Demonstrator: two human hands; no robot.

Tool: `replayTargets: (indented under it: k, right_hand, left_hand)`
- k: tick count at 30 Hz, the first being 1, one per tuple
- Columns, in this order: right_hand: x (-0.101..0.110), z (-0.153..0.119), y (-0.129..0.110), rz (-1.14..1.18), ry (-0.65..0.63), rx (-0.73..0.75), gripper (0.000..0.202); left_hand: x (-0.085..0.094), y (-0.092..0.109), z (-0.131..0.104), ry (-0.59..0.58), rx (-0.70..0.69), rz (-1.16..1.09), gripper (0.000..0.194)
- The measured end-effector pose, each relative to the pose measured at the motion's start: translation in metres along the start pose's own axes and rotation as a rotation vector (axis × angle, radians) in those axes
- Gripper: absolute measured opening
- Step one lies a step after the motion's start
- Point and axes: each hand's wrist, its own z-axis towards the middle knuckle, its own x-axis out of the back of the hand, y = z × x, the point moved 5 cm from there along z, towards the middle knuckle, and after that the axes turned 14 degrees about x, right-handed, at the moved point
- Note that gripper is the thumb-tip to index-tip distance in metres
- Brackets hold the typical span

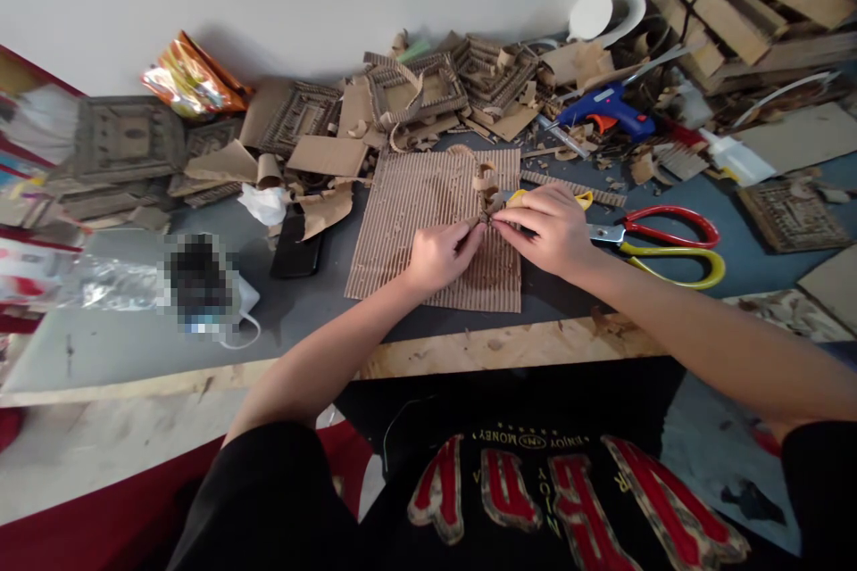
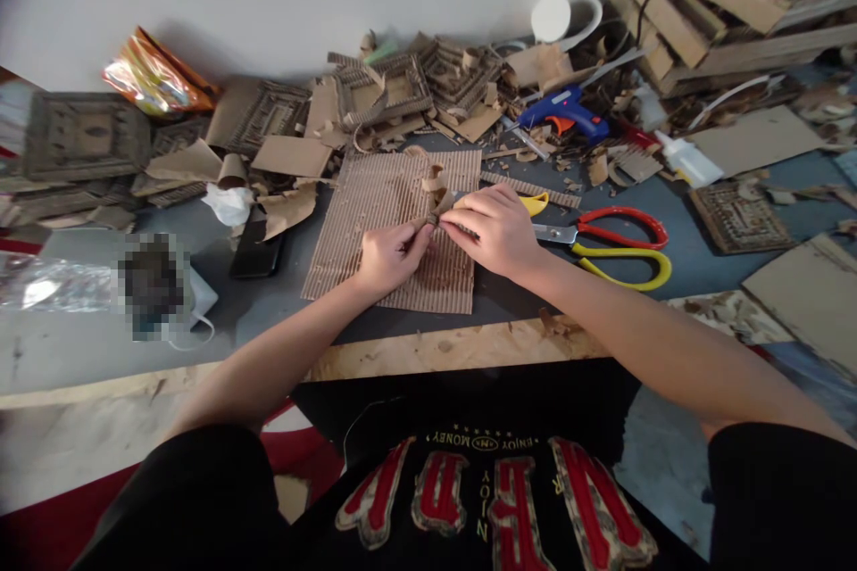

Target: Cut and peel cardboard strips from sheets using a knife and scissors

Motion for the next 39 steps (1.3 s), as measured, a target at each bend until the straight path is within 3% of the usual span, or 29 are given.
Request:
replayTargets:
  k: [10,16,22,31,34,39]
  right_hand:
    - [-0.004,0.003,-0.004,-0.072,-0.067,-0.017,0.007]
    - [-0.004,0.004,-0.002,-0.022,-0.052,-0.050,0.006]
    - [-0.006,0.004,0.001,-0.022,-0.122,-0.111,0.004]
    - [-0.004,0.003,0.003,0.011,-0.084,-0.110,0.003]
    - [-0.003,0.004,0.002,0.011,-0.066,-0.081,0.005]
    - [0.004,-0.002,0.016,0.057,0.035,-0.246,0.004]
  left_hand:
    - [-0.001,0.003,-0.001,0.088,-0.120,0.112,0.045]
    - [-0.003,0.001,-0.001,0.012,-0.051,0.074,0.040]
    - [-0.003,-0.001,-0.001,-0.008,-0.009,0.068,0.040]
    - [-0.003,-0.003,0.000,-0.046,0.029,0.046,0.044]
    - [-0.003,-0.001,0.000,-0.011,0.010,0.058,0.041]
    - [-0.001,-0.004,0.001,-0.010,0.113,0.014,0.041]
